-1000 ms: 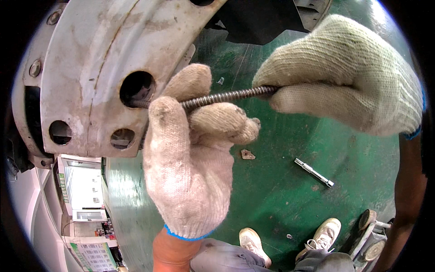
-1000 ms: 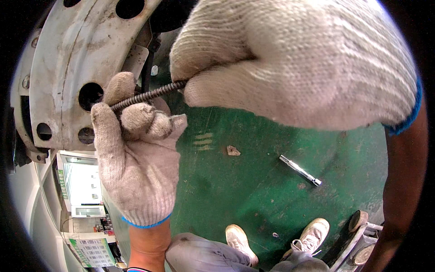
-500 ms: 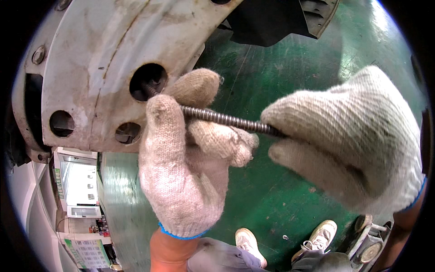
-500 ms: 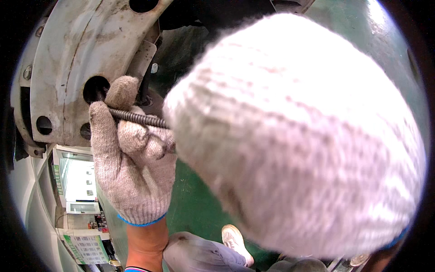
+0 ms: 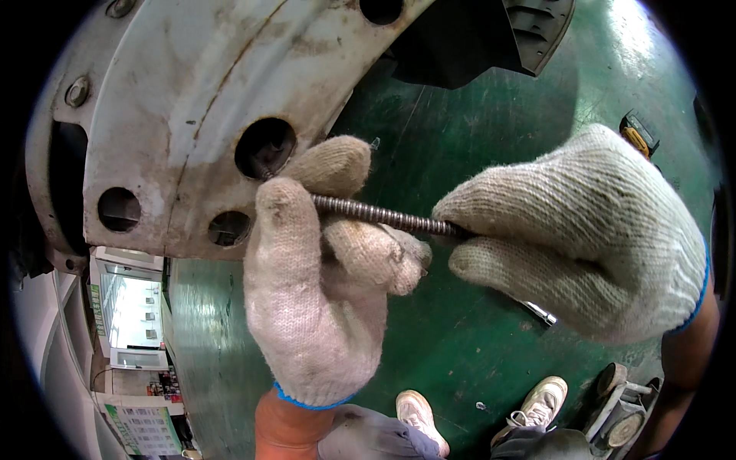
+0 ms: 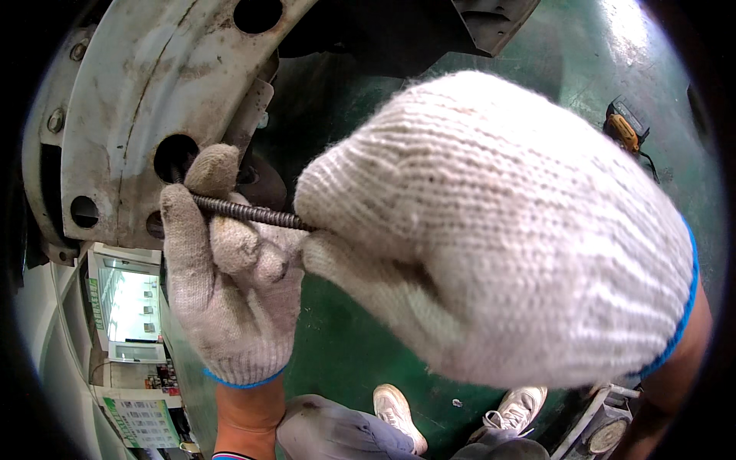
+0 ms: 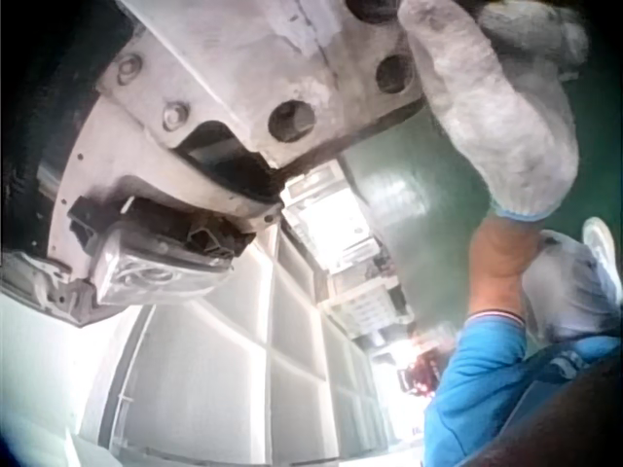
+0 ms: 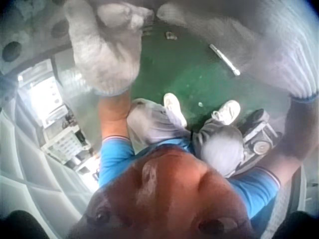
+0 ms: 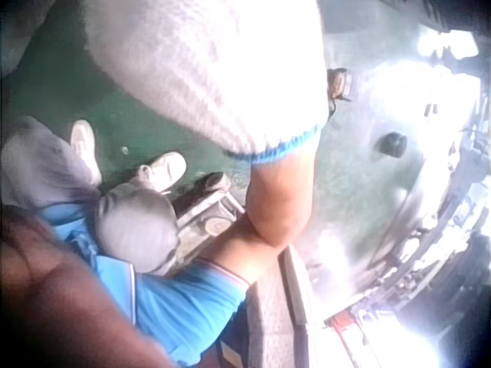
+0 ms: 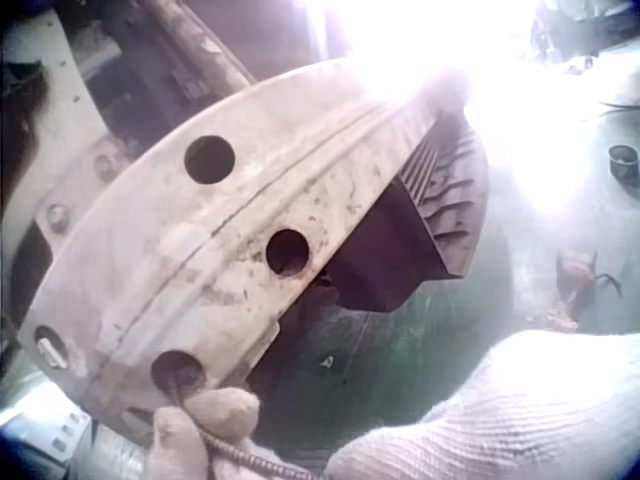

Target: The person inserts a threaded rod into a hole in a vehicle's undercarriage and then uses a power drill with a socket to tighten bolts. The person works on the underside of a vehicle in a workshop, handling bolts and a drill.

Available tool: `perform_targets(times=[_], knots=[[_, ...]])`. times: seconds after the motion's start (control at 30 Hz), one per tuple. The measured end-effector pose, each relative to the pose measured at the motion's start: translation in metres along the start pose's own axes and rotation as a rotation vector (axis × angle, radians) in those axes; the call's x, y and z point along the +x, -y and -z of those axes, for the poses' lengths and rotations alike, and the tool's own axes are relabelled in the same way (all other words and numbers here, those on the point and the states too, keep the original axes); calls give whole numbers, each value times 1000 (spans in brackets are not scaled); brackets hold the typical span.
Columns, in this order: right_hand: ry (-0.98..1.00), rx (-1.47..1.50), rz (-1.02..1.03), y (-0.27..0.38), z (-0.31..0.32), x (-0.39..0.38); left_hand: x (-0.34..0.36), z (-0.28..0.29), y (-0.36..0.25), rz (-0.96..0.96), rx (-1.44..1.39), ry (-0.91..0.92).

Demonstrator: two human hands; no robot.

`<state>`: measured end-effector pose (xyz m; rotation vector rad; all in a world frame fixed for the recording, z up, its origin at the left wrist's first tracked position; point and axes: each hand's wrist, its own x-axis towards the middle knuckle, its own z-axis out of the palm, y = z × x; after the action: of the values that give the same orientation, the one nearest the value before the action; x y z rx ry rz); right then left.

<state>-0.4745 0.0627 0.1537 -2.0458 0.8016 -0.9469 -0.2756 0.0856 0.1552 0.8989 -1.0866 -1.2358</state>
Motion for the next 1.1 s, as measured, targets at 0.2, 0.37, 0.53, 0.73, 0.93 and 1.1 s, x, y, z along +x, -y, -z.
perform_targets(times=[0.2,0.37,0.53,0.73,0.93,1.1], knots=[[-139,-18,274,-25,-7,0,0,-3,3,1,97,-59],[-189,-97,294,-23,-7,4,3,4,8,-9,13,40],[-159,-184,258,-17,-6,11,4,2,8,-38,91,9],[-161,-260,175,-13,-11,10,5,3,9,-38,123,0],[-198,-145,288,-31,-15,9,5,3,10,-50,92,-36],[-200,-166,337,-36,-12,9,2,1,11,-33,132,-46]])
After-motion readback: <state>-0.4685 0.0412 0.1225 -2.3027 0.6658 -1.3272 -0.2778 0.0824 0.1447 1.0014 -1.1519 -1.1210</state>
